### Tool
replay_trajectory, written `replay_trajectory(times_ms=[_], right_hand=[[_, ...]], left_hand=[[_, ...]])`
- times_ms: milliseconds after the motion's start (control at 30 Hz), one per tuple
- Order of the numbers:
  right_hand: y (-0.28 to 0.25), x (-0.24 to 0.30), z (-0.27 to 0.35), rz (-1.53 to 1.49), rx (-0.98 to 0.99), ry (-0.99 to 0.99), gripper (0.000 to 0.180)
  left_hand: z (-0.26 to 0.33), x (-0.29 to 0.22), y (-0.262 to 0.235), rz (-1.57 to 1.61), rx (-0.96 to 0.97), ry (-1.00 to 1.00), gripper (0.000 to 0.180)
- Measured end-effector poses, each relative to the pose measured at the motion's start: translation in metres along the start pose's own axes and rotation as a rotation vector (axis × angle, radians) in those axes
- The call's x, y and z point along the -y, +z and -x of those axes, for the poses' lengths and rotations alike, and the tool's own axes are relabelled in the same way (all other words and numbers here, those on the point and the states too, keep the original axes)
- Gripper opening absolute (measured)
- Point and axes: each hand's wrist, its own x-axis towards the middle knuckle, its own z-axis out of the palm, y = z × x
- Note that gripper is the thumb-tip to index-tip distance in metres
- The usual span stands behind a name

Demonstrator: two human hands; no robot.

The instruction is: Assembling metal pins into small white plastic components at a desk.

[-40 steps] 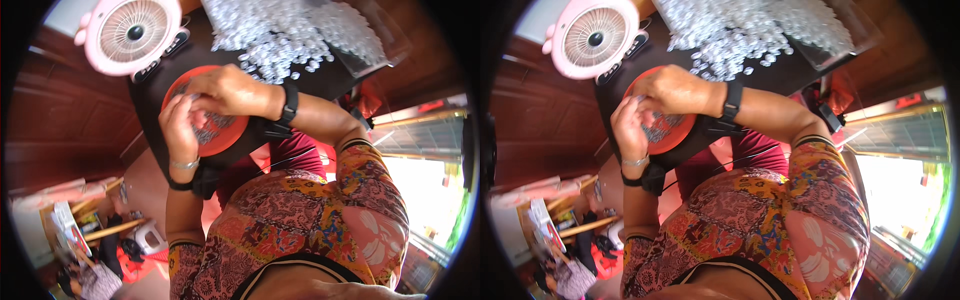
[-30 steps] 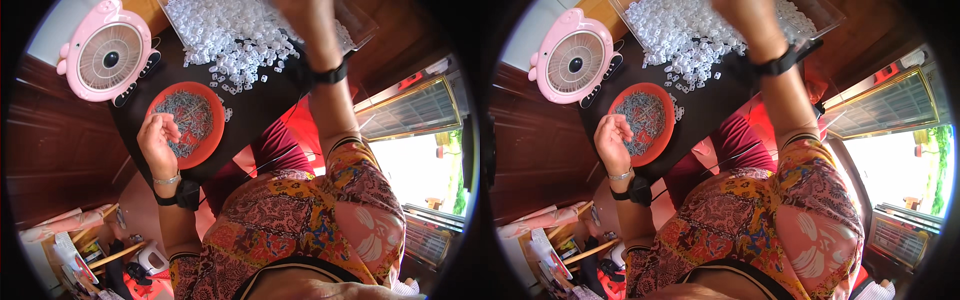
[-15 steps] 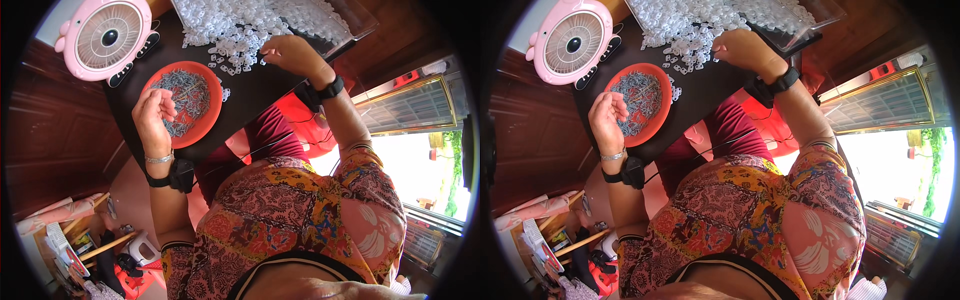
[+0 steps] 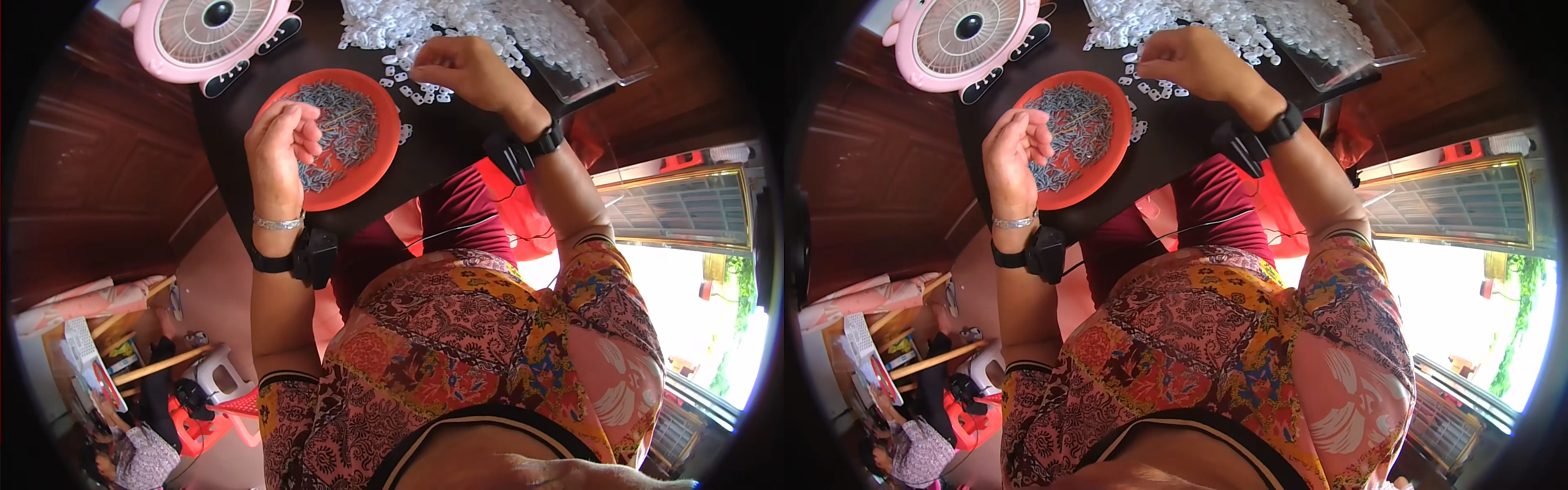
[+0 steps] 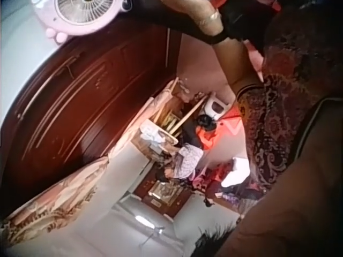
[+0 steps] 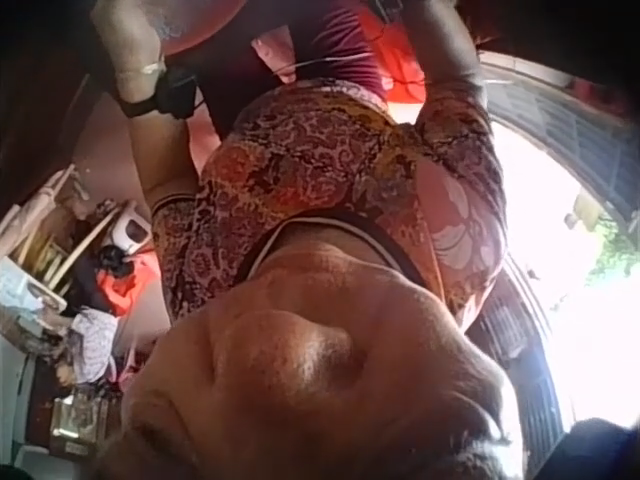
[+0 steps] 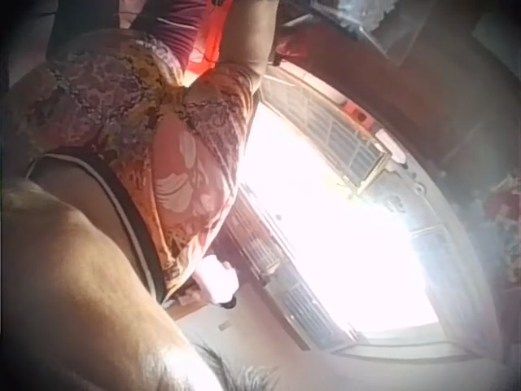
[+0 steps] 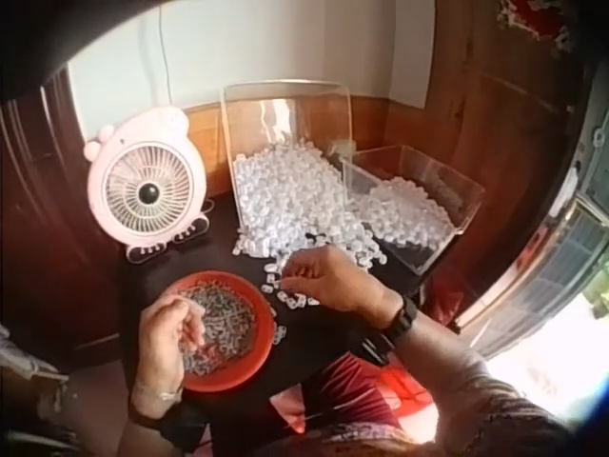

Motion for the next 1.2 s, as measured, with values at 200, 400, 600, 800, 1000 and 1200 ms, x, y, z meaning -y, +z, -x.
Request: replay_trajectory(times_ms=[200,400,600,800,1000,1200], right_hand=[[0.054,0.043,-0.044,-0.400,0.008,-0.141,0.017],[0.085,0.059,-0.060,-0.369,0.059,-0.208,0.018],[0.085,0.054,-0.057,-0.316,0.036,-0.346,0.015],[0.082,0.042,-0.057,0.032,0.053,-0.565,0.012],[0.100,0.047,-0.041,0.116,0.455,-0.616,0.007],[0.109,0.046,-0.037,0.346,0.383,-0.621,0.011]], left_hand=[[-0.004,0.003,0.003,-0.025,0.060,0.006,0.024],[-0.005,0.007,-0.002,0.074,-0.026,0.068,0.024],[-0.005,0.007,-0.004,0.092,-0.045,0.036,0.020],[-0.010,0.006,-0.015,0.143,-0.142,0.048,0.018],[-0.009,0.004,-0.015,0.144,-0.219,0.063,0.016],[-0.010,0.005,-0.017,0.115,-0.212,0.043,0.015]])
